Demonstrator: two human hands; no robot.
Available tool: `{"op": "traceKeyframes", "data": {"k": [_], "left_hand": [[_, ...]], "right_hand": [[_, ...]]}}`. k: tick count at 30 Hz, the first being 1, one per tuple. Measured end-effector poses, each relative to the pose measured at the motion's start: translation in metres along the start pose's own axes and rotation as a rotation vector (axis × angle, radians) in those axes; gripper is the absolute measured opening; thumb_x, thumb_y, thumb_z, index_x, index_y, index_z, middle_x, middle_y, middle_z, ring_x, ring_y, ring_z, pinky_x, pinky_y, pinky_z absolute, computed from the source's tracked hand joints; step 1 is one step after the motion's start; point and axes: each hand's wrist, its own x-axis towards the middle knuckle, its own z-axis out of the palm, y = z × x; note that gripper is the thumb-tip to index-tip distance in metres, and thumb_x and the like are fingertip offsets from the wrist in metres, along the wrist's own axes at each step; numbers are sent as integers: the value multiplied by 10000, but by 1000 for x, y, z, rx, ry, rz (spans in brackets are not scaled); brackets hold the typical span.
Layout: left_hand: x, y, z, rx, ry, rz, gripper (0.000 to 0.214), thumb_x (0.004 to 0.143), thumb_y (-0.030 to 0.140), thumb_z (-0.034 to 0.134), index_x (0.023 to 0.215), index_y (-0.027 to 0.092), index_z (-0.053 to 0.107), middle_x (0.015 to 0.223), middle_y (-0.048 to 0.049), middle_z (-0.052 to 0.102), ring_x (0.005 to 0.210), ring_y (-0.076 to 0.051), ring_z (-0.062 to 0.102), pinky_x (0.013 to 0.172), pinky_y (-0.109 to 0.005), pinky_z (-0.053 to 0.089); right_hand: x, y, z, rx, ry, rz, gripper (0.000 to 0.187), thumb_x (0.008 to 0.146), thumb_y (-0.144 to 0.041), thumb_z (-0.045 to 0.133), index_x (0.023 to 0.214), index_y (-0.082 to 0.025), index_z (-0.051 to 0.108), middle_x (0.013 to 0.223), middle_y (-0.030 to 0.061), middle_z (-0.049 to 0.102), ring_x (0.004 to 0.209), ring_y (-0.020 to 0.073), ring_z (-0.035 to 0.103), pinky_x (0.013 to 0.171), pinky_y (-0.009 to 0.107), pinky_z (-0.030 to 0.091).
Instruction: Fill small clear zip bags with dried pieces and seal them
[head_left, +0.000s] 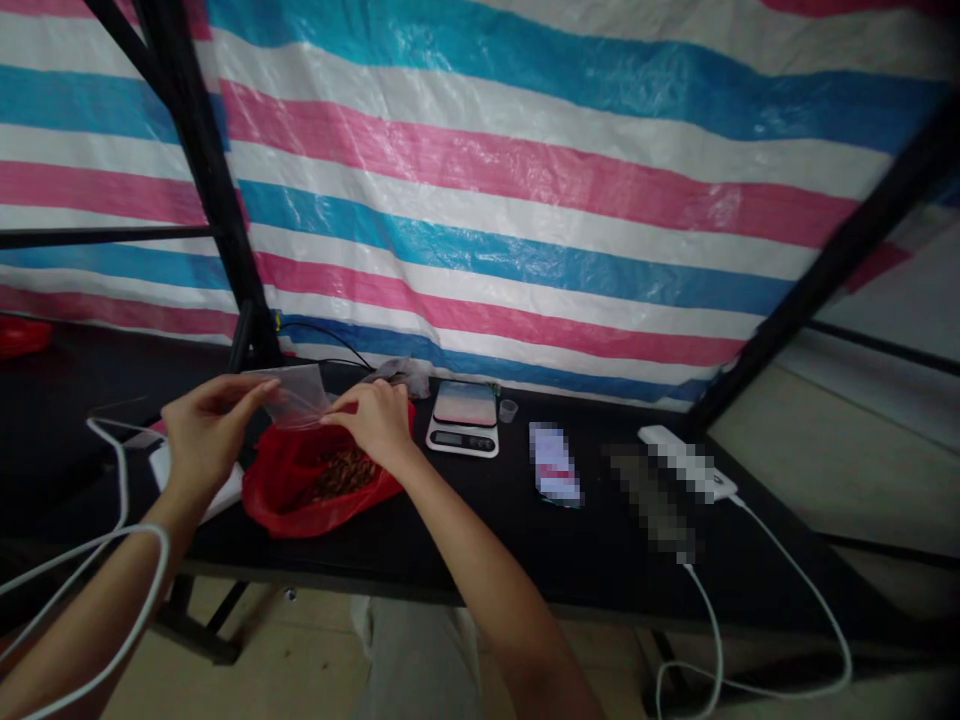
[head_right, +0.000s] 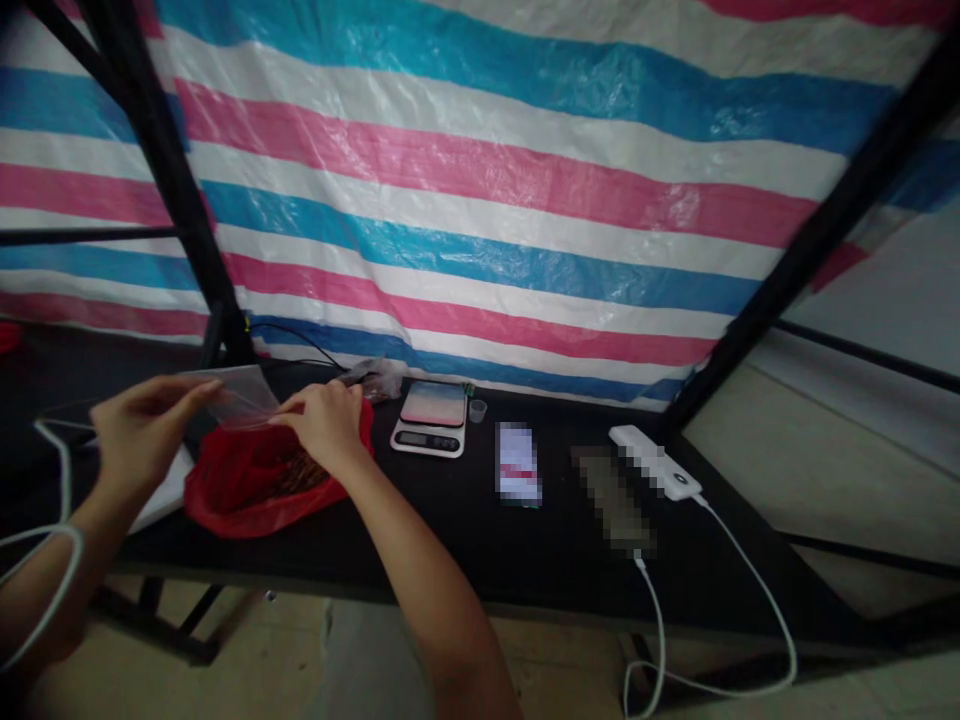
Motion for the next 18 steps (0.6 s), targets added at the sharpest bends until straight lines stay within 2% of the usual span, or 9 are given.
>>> {"op": "traceKeyframes", "data": {"k": [3,6,9,11,12,14,16,18], "left_hand": [[3,-5,2,-1,0,-30,242,652,325,684,779,121,651,712,-7,674,674,-148,622,726,-286,515],[3,-12,5,1,-63,-68,261,658,343,668,810,132,644,751,-16,684,718,-164,635,763,-301,517],[2,-19,4,11,-190,-126,447,658,393,644,1047,180,592,914,-28,691,815,-180,642,786,-300,515],[3,-23,0,67,-301,-155,591,605,466,654,1125,204,556,1001,-40,678,845,-203,643,758,-304,525],[4,-25,-3,119,-356,-173,618,555,506,669,1087,203,584,990,-45,683,828,-219,648,732,-309,532],[6,-28,-7,254,-427,-202,586,443,577,690,888,197,669,878,-46,709,758,-247,658,685,-321,538],[7,-29,-9,375,-444,-205,554,372,644,674,713,207,691,769,-40,716,721,-263,660,681,-333,533],[7,-29,-7,434,-429,-181,575,361,708,630,656,219,695,732,-38,713,730,-266,658,707,-336,523]], "right_hand": [[2,6,1,51,-3,18,307,800,-533,492,860,-311,696,902,-25,701,903,167,563,797,315,283],[2,13,6,100,-16,42,237,796,-488,532,883,-330,686,957,-58,695,927,152,570,798,300,291],[0,18,11,123,20,62,234,792,-494,532,878,-339,685,1004,-74,682,971,156,561,808,303,290],[-1,21,12,135,43,102,273,791,-522,511,889,-336,685,1002,-69,684,965,158,565,801,299,297],[-3,22,12,142,46,124,292,791,-533,502,898,-332,684,997,-67,687,954,155,570,795,295,301],[-5,24,13,159,42,140,312,793,-545,486,907,-330,682,993,-70,688,938,145,575,792,289,305],[-7,25,15,171,41,124,311,804,-540,474,908,-333,680,990,-74,688,934,139,573,807,294,300],[-10,25,17,167,59,110,293,811,-525,477,889,-334,684,990,-74,688,945,146,562,829,310,287]]}}
